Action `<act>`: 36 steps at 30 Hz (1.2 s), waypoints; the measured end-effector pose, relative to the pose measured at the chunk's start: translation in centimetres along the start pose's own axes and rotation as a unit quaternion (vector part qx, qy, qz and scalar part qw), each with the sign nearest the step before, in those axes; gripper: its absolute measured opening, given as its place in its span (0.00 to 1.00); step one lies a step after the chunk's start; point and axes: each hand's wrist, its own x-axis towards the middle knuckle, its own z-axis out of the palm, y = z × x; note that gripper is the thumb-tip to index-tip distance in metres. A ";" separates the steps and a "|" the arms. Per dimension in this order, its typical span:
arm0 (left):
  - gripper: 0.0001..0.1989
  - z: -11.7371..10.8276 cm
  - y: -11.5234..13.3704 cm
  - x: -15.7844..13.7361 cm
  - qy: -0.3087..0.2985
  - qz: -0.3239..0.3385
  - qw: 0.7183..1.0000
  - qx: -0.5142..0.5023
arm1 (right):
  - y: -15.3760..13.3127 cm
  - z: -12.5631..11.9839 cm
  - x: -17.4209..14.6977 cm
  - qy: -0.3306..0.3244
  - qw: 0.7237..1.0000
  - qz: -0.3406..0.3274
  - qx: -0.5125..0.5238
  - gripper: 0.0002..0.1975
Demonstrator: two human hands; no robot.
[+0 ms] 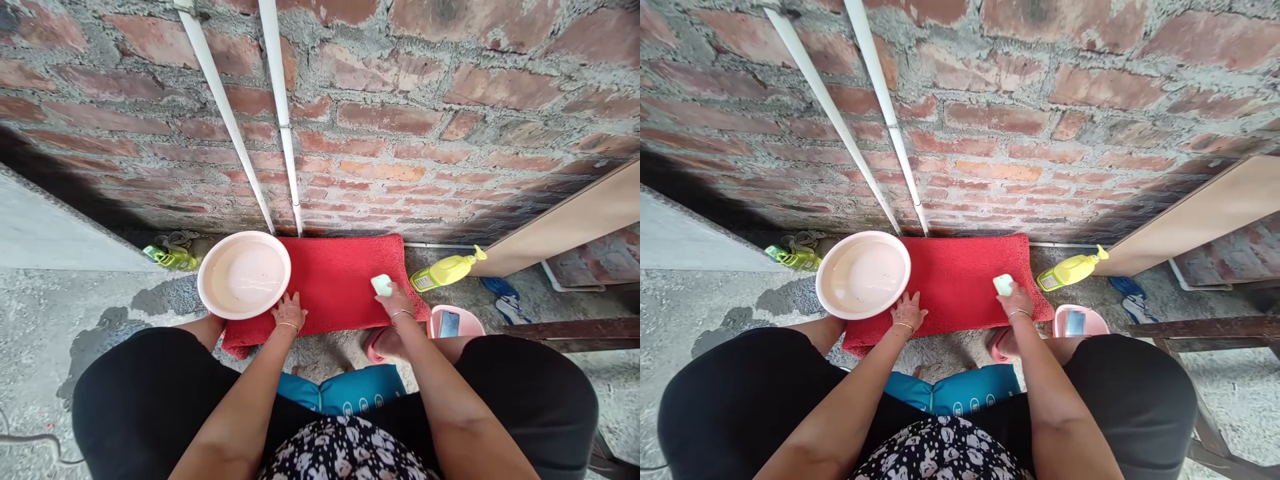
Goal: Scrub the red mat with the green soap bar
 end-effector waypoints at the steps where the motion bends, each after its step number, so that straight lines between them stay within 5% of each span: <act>1: 0.29 -0.1 0.0 -0.1 0.004 0.002 1.000 -0.001 | 1.4 -0.5 0.2 0.003 0.999 0.040 0.007 0.30; 4: 0.23 -0.7 -0.1 -0.4 0.019 0.008 1.000 -0.009 | 2.1 -1.1 -0.7 0.012 0.999 0.038 0.010 0.32; 7: 0.22 -1.3 -0.2 -0.5 0.007 0.016 0.999 -0.048 | -2.5 0.2 -3.8 -0.002 0.991 -0.130 -0.019 0.31; 10: 0.20 -1.8 -0.3 -0.1 0.001 0.023 0.991 -0.133 | -9.1 3.0 -7.8 -0.063 0.938 -0.331 -0.083 0.29; 13: 0.16 -2.1 -0.3 0.5 0.022 0.021 0.977 -0.213 | -13.5 5.5 -10.7 -0.100 0.893 -0.427 -0.107 0.29; 17: 0.13 -2.1 -0.3 1.0 0.042 0.025 0.968 -0.245 | -11.5 5.0 -10.3 -0.124 0.881 -0.437 -0.135 0.29; 22: 0.12 -0.8 -0.2 1.4 0.000 0.003 0.970 -0.242 | -2.1 -0.2 -6.5 -0.117 0.928 -0.294 -0.196 0.24; 24: 0.12 -0.3 -0.2 1.7 -0.012 -0.005 0.970 -0.244 | -0.5 -1.7 -6.0 -0.096 0.939 -0.256 -0.210 0.22; 27: 0.12 -0.1 -0.2 2.1 -0.009 -0.007 0.968 -0.250 | -2.5 -1.5 -7.2 -0.090 0.935 -0.287 -0.186 0.21; 33: 0.13 -0.7 -0.5 2.3 0.011 0.001 0.967 -0.256 | -12.8 4.7 -11.9 -0.137 0.882 -0.429 -0.140 0.29; 36: 0.13 -0.7 -0.5 2.4 0.011 0.001 0.967 -0.253 | -13.0 6.0 -11.9 -0.134 0.879 -0.437 -0.136 0.33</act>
